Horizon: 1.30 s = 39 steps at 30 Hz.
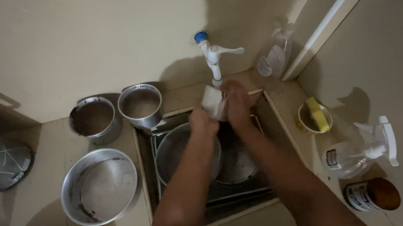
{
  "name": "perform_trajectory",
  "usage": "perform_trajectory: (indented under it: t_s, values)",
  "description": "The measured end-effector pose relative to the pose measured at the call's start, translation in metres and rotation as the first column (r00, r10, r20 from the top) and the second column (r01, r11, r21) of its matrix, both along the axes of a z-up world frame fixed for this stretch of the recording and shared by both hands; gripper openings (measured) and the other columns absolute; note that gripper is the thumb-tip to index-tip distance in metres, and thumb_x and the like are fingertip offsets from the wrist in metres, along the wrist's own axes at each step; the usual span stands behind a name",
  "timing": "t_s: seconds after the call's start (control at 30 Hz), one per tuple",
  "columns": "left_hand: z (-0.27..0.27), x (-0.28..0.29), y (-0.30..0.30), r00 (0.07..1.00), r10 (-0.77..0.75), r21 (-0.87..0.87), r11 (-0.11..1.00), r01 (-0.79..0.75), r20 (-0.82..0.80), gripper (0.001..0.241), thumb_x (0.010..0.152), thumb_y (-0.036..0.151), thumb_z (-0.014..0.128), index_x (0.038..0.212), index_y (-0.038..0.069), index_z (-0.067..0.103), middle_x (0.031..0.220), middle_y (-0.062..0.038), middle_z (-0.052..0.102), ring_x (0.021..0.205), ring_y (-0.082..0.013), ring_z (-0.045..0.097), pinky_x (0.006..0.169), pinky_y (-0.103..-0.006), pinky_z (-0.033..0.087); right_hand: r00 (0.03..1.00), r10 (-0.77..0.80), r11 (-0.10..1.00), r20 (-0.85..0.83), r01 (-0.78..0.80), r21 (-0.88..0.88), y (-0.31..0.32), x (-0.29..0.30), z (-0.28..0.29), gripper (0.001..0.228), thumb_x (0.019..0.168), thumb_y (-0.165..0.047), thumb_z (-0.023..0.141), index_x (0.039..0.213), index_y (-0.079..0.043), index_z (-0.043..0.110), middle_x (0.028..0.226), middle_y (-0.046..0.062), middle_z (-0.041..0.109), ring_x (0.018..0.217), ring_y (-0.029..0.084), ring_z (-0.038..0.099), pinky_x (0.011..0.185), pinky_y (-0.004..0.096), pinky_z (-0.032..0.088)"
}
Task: Washing various cake pans, utensils, and containers in a kitchen sink.
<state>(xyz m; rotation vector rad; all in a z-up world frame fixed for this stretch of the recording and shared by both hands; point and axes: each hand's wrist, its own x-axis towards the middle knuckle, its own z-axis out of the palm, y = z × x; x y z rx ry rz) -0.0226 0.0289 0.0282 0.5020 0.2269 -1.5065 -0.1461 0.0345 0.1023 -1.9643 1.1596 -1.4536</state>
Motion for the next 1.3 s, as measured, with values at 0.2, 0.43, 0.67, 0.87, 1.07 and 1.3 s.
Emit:
perform_trajectory:
  t_s: [0.2,0.43,0.67,0.87,1.07,1.3]
  values:
    - [0.026,0.001,0.013,0.605,0.165,-0.180,0.983,-0.037,0.779,0.035,0.100,0.017,0.054,0.117,-0.008,0.072,0.108,-0.019,0.073,0.095,-0.0343,0.068,0.083,-0.0442,0.057,0.617,-0.179,0.363,0.766,-0.682,0.635,-0.008,-0.016,0.006,0.058,0.102,-0.053,0.045,0.139,-0.010,0.059,0.134,0.009,0.064,0.123,0.030,0.059,0.105,0.044,0.048]
    - [0.104,0.014,0.028,-0.425,0.340,-0.092,0.858,0.506,0.839,0.040,0.101,0.041,0.051,0.105,0.008,0.074,0.095,-0.018,0.074,0.086,-0.0362,0.071,0.077,-0.0496,0.055,0.474,-0.175,0.335,0.863,-0.795,0.505,0.002,-0.049,0.021,0.066,0.101,-0.059,0.046,0.143,-0.010,0.056,0.137,0.013,0.064,0.127,0.033,0.057,0.106,0.050,0.050]
    - [0.164,-0.001,0.064,-0.885,0.154,0.626,0.653,0.425,0.440,0.053,0.100,0.058,0.054,0.101,0.009,0.077,0.101,-0.015,0.073,0.096,-0.0361,0.071,0.084,-0.0506,0.057,0.346,-0.080,0.451,0.935,-0.824,0.344,-0.015,-0.046,-0.039,0.064,0.104,-0.050,0.051,0.151,-0.006,0.051,0.142,0.013,0.062,0.125,0.032,0.061,0.105,0.046,0.052]
    - [0.084,-0.017,0.036,-0.909,0.202,0.504,0.778,0.374,0.364,0.023,0.101,0.014,0.055,0.107,0.004,0.074,0.108,-0.019,0.075,0.096,-0.0354,0.074,0.078,-0.0484,0.060,0.937,0.042,0.871,0.347,-0.205,0.447,-0.009,-0.032,-0.002,0.072,0.089,-0.028,0.072,0.151,-0.007,0.042,0.139,0.016,0.061,0.124,0.033,0.060,0.102,0.042,0.051]
    - [0.080,0.029,0.031,-0.804,0.561,0.348,0.727,0.593,0.199,0.023,0.085,0.008,0.061,0.103,0.003,0.075,0.114,-0.019,0.073,0.103,-0.0363,0.071,0.090,-0.0454,0.058,0.994,-0.077,0.789,-0.075,0.106,0.605,-0.003,-0.053,0.040,0.062,0.090,-0.028,0.068,0.147,-0.008,0.056,0.137,0.018,0.062,0.121,0.030,0.061,0.097,0.037,0.049]
    - [0.118,-0.009,0.054,-0.944,0.328,0.709,0.661,0.247,0.023,0.024,0.101,0.014,0.054,0.109,0.004,0.075,0.112,-0.015,0.075,0.102,-0.0327,0.071,0.094,-0.0470,0.054,0.935,-0.288,0.520,0.207,-0.029,0.854,0.025,-0.016,0.099,0.062,0.088,-0.035,0.069,0.141,-0.008,0.051,0.132,0.020,0.064,0.106,0.034,0.071,0.082,0.045,0.063]
